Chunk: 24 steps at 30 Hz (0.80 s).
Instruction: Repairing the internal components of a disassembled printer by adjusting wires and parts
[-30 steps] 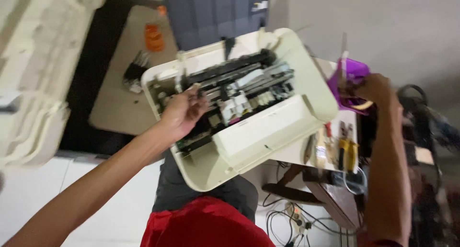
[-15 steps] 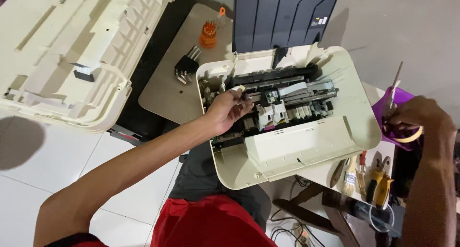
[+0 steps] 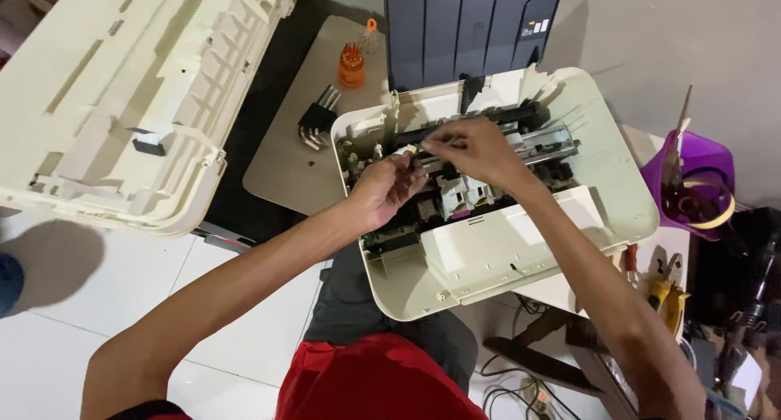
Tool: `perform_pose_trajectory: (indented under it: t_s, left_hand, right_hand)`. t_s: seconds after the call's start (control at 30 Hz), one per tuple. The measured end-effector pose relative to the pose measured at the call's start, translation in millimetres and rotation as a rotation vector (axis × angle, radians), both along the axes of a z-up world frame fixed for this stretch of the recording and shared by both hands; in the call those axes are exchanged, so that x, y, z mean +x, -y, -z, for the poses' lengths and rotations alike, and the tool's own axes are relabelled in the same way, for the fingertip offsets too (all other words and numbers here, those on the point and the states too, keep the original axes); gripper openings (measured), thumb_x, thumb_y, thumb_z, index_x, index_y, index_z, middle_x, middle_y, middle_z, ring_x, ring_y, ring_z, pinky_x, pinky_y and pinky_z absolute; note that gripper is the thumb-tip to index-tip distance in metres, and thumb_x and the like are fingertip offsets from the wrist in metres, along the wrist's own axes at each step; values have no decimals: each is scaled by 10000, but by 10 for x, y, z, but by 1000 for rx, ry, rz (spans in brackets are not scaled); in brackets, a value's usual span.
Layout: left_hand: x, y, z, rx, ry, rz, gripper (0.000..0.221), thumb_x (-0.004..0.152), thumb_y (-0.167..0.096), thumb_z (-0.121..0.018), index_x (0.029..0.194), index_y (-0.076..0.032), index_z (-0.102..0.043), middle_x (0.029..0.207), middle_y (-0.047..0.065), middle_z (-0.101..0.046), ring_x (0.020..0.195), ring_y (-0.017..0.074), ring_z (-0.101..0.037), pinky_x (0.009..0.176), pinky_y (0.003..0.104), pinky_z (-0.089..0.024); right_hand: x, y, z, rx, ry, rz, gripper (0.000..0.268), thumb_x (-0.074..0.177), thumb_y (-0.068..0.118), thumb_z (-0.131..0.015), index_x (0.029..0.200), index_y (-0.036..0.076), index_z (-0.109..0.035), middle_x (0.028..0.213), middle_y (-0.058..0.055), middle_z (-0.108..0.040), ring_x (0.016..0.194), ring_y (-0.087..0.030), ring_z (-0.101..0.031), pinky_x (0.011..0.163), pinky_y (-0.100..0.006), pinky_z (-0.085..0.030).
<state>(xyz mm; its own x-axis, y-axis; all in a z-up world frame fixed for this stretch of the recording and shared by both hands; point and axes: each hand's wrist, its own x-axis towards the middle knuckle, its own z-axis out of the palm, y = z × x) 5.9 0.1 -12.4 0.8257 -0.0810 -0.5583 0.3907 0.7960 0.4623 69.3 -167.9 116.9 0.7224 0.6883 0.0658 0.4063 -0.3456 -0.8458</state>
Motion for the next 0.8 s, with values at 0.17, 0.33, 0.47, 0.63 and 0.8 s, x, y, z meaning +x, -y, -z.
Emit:
perform_pose_trajectory:
  t_s: [0.17,0.33,0.47,0.63,0.8]
  left_hand:
    - [5,-11,-41,-10,1,-15,221,1007,-172,-607,1160,-19,-563,963,88,-577,894,191,-686,916,377,-651]
    - [-58,-28,-160,-4,1,-16,235,999,-210,-636,1138,-30,-575,958,81,-589,882,185,-694,887,355,-655]
    - [-152,-77,-304,-53,30,-9,191,1014,-164,-610,1078,16,-601,864,108,-578,790,238,-693,860,385,-687]
    - [-239,-95,-641,-66,29,-40,167,1017,-132,-573,947,15,-605,701,148,-553,740,247,-719,864,377,-699]
    - [-331,-122,-815,-93,-10,-61,215,1035,-116,-533,882,29,-579,686,156,-567,666,296,-718,859,452,-702]
  right_hand:
    - [179,-165,95,-79,-70,20,209,981,212,-802,1044,13,-815,908,-239,-782,833,-367,-784,794,-520,-606]
    - [169,-190,200,-73,-129,93,199,919,248,-860,983,63,-825,866,-181,-794,749,-244,-780,751,-416,-605]
    - [208,-155,344,-67,-144,87,178,983,214,-792,1064,55,-806,942,-212,-781,851,-326,-787,770,-501,-613]
    - [311,-134,544,-82,-189,70,250,1029,263,-753,1120,31,-775,1015,-222,-765,925,-329,-765,790,-536,-607]
    - [237,-152,468,-83,-164,31,291,1045,245,-734,1143,-27,-772,1007,-266,-759,943,-402,-751,747,-540,-613]
